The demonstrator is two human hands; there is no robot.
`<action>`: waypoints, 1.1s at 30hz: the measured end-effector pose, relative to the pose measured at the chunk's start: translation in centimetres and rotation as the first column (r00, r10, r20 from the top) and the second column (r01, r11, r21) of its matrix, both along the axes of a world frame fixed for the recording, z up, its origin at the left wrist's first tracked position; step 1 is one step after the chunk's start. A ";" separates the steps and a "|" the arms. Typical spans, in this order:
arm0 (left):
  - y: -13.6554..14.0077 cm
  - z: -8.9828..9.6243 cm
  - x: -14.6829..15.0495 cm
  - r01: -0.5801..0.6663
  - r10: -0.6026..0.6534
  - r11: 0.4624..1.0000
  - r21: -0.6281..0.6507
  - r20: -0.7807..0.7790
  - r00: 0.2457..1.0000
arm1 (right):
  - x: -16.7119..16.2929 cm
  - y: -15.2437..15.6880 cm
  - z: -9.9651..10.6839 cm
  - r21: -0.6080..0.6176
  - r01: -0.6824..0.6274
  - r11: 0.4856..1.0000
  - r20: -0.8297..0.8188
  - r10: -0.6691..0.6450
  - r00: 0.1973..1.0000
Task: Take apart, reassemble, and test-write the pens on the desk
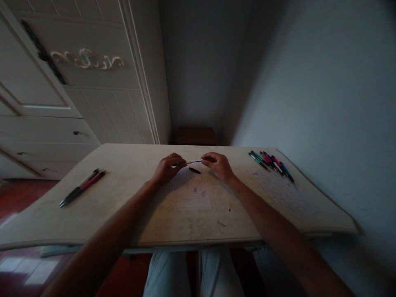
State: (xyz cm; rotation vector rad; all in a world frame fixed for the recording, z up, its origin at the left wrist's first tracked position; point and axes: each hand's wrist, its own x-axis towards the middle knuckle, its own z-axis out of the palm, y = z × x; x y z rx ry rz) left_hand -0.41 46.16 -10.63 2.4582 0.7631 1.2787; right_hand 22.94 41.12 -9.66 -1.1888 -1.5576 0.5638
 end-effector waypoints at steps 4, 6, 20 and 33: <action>0.1 -0.1 0.0 0.002 -0.002 1.000 0.008 -0.006 1.000 | 0.2 0.4 -0.4 -0.028 -0.019 0.999 -0.072 0.017 0.997; 0.0 0.0 0.0 -0.005 0.005 1.000 0.002 -0.019 1.000 | 0.4 0.7 -0.5 -0.034 -0.015 0.999 -0.108 0.011 0.994; -0.3 0.4 0.3 -0.021 0.019 0.999 0.033 0.076 0.997 | -0.1 0.6 -1.0 -0.023 0.050 0.999 -0.105 -0.052 0.993; -0.1 0.2 0.1 -0.106 0.103 0.994 0.033 0.094 0.990 | -0.2 0.3 -0.4 -0.040 -0.050 0.998 -0.087 0.047 0.995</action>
